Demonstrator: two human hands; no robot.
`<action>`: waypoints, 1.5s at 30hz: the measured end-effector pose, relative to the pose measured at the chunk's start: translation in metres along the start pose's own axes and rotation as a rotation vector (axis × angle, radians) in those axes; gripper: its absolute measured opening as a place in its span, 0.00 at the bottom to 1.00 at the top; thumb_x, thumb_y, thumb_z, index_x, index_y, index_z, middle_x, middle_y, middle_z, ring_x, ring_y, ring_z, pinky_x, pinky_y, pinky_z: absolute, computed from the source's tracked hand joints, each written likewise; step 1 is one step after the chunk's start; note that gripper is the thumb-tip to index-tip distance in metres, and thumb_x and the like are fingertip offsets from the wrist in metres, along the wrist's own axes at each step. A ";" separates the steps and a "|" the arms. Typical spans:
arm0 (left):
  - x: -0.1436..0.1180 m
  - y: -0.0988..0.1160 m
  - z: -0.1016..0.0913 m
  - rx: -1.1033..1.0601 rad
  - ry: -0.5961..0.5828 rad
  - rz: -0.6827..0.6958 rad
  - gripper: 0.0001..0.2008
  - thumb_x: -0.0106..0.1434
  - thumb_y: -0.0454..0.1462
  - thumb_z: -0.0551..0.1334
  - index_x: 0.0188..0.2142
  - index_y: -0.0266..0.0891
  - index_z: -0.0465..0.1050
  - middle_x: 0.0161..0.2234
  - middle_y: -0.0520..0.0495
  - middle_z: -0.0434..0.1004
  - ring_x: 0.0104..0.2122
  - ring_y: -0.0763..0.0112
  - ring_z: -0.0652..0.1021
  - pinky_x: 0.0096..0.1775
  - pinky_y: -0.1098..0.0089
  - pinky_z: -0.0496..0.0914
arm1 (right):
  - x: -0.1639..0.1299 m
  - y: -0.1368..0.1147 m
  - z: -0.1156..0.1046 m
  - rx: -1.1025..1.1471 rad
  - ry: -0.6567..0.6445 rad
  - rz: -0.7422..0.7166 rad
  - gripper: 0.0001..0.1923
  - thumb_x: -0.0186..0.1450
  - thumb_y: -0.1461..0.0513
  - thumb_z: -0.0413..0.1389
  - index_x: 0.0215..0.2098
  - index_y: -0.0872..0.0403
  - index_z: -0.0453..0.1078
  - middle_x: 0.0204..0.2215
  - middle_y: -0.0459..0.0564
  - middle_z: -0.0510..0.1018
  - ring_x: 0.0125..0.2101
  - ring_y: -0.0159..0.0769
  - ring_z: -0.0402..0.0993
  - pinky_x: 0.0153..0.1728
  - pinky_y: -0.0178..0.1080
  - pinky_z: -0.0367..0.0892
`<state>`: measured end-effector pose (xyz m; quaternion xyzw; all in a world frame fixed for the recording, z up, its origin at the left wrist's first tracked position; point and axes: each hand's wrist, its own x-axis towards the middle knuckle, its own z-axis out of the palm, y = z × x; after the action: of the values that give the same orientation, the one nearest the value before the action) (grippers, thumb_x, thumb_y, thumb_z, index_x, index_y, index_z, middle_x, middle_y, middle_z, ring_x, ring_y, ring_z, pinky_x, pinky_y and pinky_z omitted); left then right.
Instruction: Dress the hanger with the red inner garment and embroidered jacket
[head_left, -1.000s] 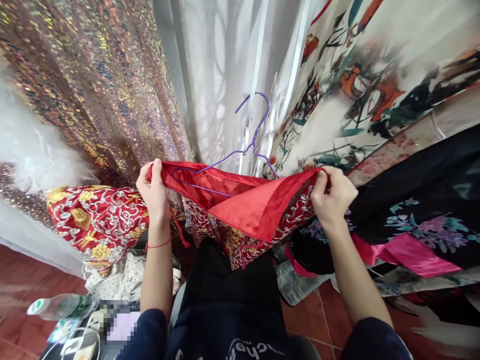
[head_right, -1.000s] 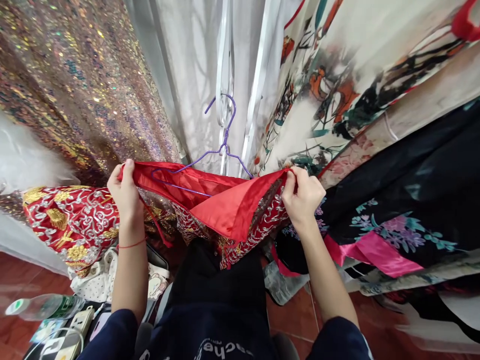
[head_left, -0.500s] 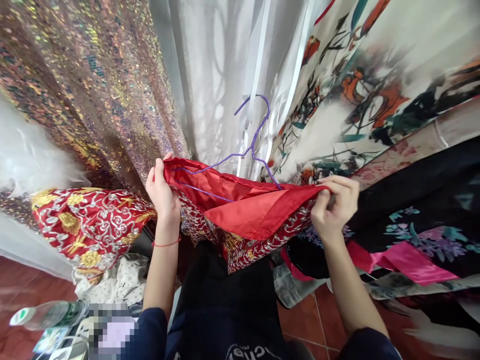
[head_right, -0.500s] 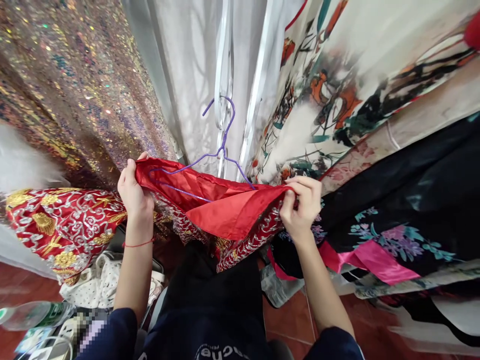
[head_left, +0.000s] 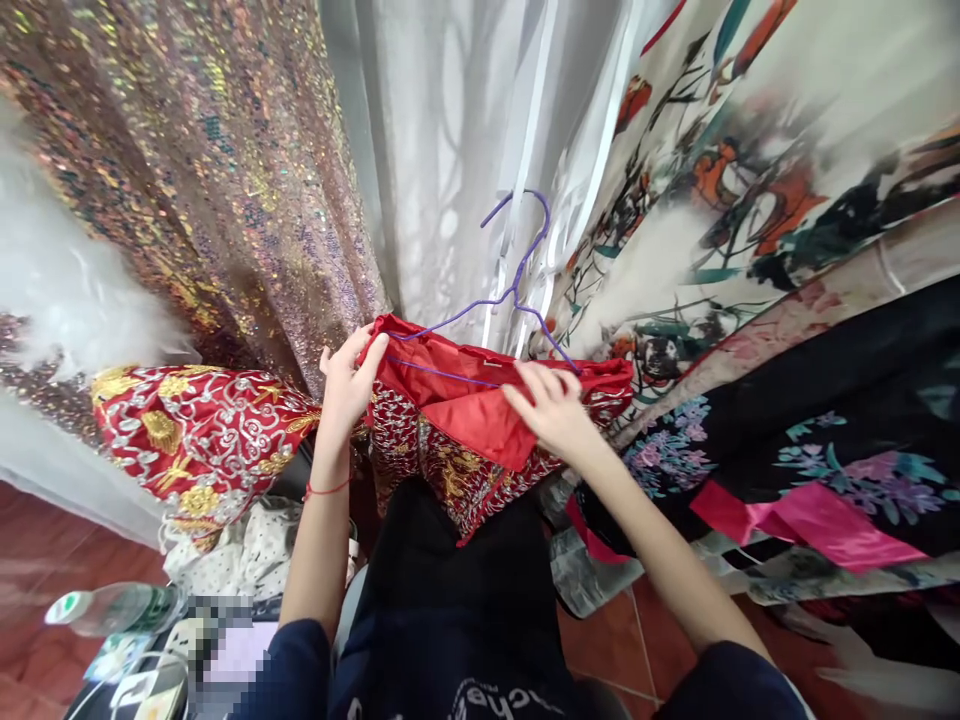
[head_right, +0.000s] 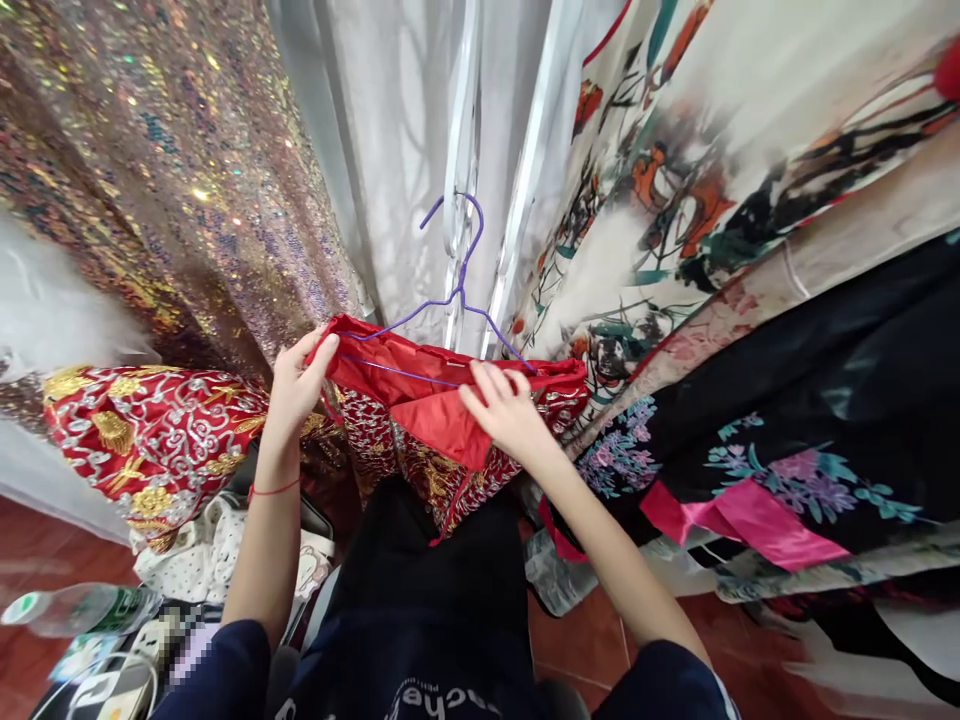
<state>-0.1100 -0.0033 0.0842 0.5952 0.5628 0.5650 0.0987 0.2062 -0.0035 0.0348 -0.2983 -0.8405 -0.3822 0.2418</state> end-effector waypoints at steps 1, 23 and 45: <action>0.002 -0.001 -0.001 0.089 -0.068 0.013 0.11 0.66 0.45 0.61 0.32 0.42 0.75 0.46 0.47 0.80 0.54 0.57 0.74 0.65 0.43 0.48 | 0.004 -0.008 0.003 0.014 -0.006 -0.049 0.12 0.65 0.69 0.56 0.47 0.56 0.73 0.55 0.65 0.76 0.57 0.49 0.65 0.54 0.50 0.55; 0.017 0.004 -0.029 0.373 -0.425 0.473 0.11 0.69 0.40 0.58 0.44 0.43 0.78 0.39 0.47 0.82 0.37 0.65 0.80 0.42 0.66 0.72 | 0.132 0.002 0.006 0.368 0.022 -0.111 0.12 0.75 0.64 0.46 0.44 0.50 0.72 0.62 0.55 0.72 0.50 0.40 0.72 0.53 0.52 0.59; 0.001 0.003 0.015 0.128 -0.021 0.225 0.09 0.68 0.42 0.59 0.40 0.42 0.75 0.34 0.52 0.81 0.29 0.72 0.76 0.36 0.72 0.67 | 0.163 -0.012 0.025 0.251 -0.117 -0.003 0.31 0.76 0.46 0.35 0.45 0.57 0.71 0.22 0.49 0.79 0.21 0.33 0.67 0.31 0.38 0.50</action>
<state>-0.0971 0.0042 0.0819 0.6656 0.5263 0.5292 0.0023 0.0785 0.0611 0.1174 -0.2863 -0.8947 -0.2563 0.2274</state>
